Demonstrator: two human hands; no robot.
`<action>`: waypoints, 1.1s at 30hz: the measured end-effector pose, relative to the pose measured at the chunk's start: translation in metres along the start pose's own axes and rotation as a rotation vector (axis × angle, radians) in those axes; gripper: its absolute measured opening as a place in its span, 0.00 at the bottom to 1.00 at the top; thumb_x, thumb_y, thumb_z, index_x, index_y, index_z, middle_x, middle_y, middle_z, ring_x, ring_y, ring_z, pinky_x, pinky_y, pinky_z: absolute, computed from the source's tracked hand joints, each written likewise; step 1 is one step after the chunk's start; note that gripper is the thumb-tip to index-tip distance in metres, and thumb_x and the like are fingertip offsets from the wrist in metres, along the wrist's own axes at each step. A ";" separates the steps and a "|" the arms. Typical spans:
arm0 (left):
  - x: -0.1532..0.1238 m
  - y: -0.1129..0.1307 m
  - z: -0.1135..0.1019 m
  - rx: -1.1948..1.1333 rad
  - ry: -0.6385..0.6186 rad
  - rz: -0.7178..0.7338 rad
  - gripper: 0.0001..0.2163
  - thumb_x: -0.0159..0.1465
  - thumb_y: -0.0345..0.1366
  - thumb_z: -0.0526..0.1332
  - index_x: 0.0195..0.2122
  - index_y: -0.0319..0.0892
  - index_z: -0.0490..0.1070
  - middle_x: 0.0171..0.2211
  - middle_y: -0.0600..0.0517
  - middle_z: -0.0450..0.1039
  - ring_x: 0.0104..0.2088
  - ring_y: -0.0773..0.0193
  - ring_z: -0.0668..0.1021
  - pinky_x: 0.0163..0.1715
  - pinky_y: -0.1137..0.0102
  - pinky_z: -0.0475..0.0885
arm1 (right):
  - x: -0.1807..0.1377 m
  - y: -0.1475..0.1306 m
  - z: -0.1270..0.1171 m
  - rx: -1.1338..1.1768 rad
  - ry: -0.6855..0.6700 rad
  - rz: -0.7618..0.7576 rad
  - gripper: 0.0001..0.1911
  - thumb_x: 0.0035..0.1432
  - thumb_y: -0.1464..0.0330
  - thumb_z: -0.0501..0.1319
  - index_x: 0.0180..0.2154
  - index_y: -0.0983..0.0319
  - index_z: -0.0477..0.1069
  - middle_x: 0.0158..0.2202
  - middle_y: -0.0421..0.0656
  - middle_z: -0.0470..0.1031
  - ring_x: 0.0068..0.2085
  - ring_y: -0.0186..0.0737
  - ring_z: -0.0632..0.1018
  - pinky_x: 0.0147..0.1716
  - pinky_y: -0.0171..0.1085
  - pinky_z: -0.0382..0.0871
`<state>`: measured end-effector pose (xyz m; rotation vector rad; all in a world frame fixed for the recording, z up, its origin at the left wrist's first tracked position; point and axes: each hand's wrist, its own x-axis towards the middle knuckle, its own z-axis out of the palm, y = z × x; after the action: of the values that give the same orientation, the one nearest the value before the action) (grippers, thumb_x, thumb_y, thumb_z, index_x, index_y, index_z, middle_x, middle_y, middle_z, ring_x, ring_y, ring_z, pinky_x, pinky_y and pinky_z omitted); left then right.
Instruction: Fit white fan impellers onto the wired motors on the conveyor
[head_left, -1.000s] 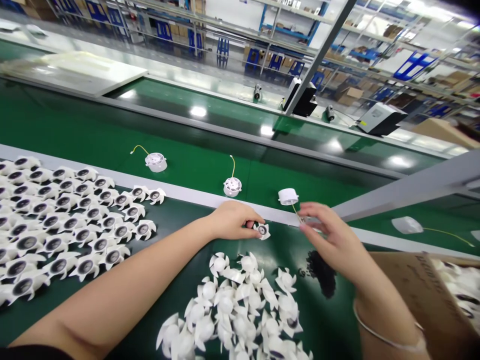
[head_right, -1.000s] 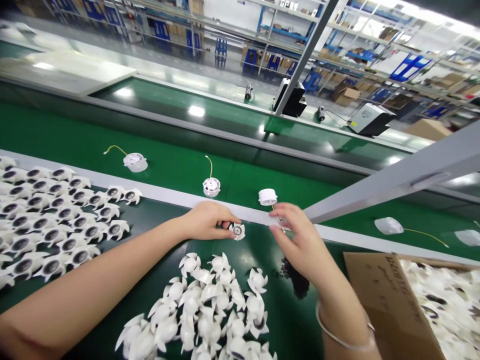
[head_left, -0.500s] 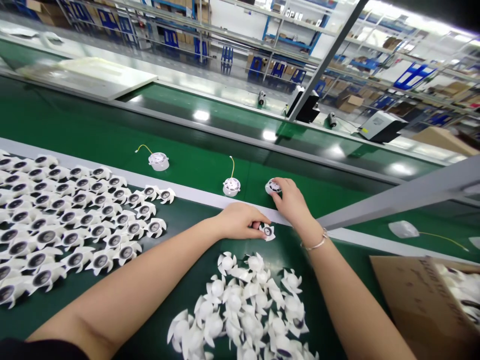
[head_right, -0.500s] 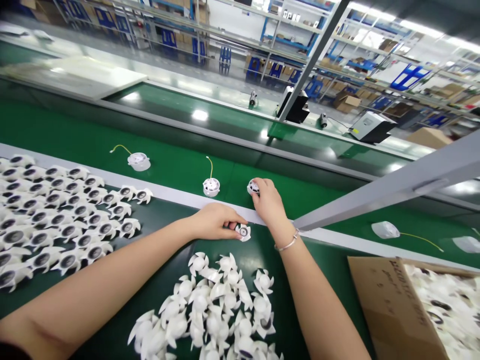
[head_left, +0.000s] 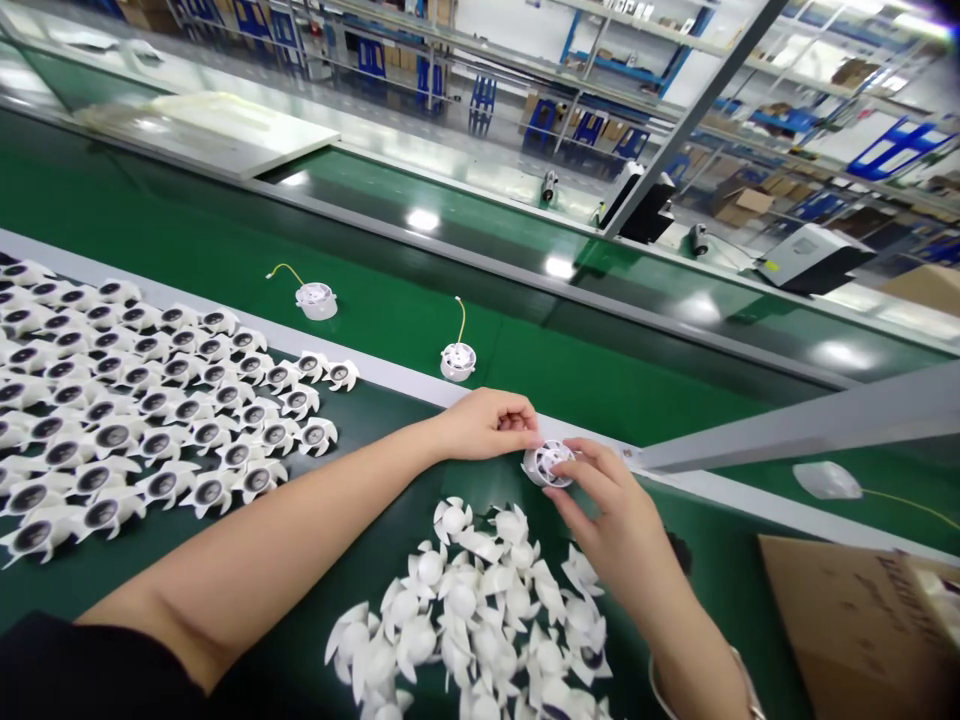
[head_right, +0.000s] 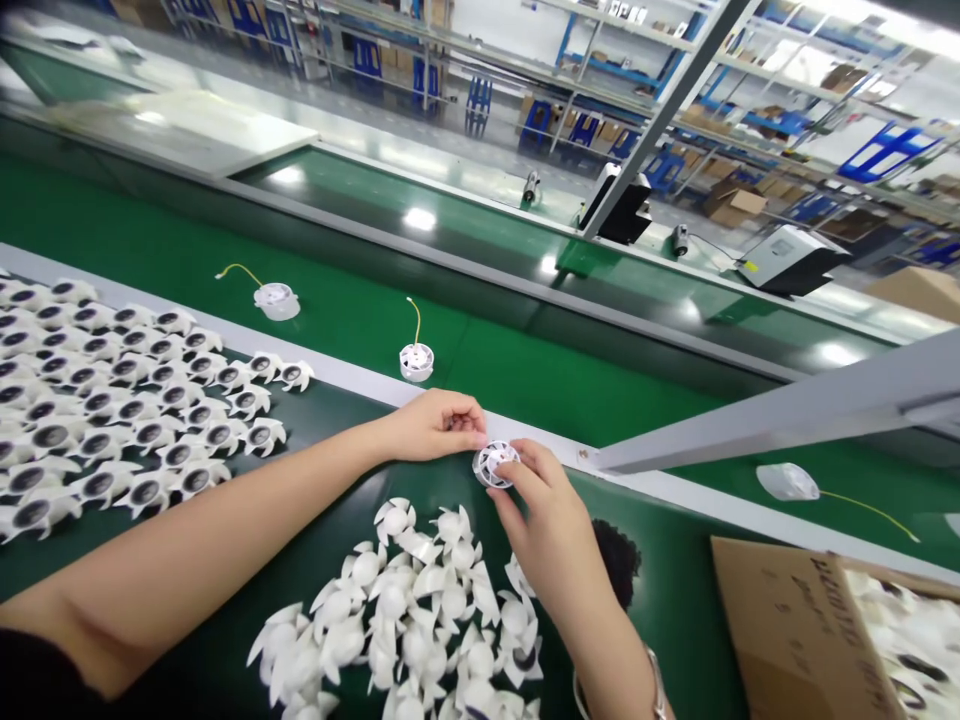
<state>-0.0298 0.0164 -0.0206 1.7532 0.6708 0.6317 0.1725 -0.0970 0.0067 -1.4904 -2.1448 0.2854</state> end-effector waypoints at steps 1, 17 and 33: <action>-0.001 0.000 0.000 0.031 0.000 0.007 0.15 0.61 0.47 0.65 0.37 0.39 0.75 0.28 0.55 0.71 0.28 0.70 0.71 0.28 0.74 0.65 | 0.001 0.001 0.004 -0.010 -0.002 0.003 0.05 0.65 0.69 0.59 0.42 0.58 0.73 0.54 0.49 0.70 0.51 0.47 0.76 0.45 0.43 0.74; 0.000 0.004 0.001 0.158 -0.040 -0.062 0.16 0.57 0.50 0.68 0.31 0.41 0.73 0.26 0.57 0.66 0.26 0.71 0.67 0.25 0.75 0.60 | 0.011 0.021 0.000 -0.153 -0.114 -0.077 0.06 0.62 0.68 0.63 0.41 0.55 0.77 0.52 0.41 0.76 0.46 0.46 0.79 0.41 0.44 0.75; -0.010 0.028 0.003 0.389 -0.451 0.072 0.13 0.53 0.44 0.70 0.38 0.45 0.78 0.31 0.57 0.77 0.27 0.71 0.73 0.26 0.75 0.63 | -0.101 0.042 -0.038 -0.223 -0.058 0.270 0.10 0.67 0.66 0.54 0.38 0.61 0.73 0.37 0.45 0.74 0.39 0.44 0.74 0.40 0.43 0.69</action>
<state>-0.0309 0.0001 0.0048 2.1940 0.4321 0.1381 0.2533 -0.1782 -0.0088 -1.9257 -2.0725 0.1894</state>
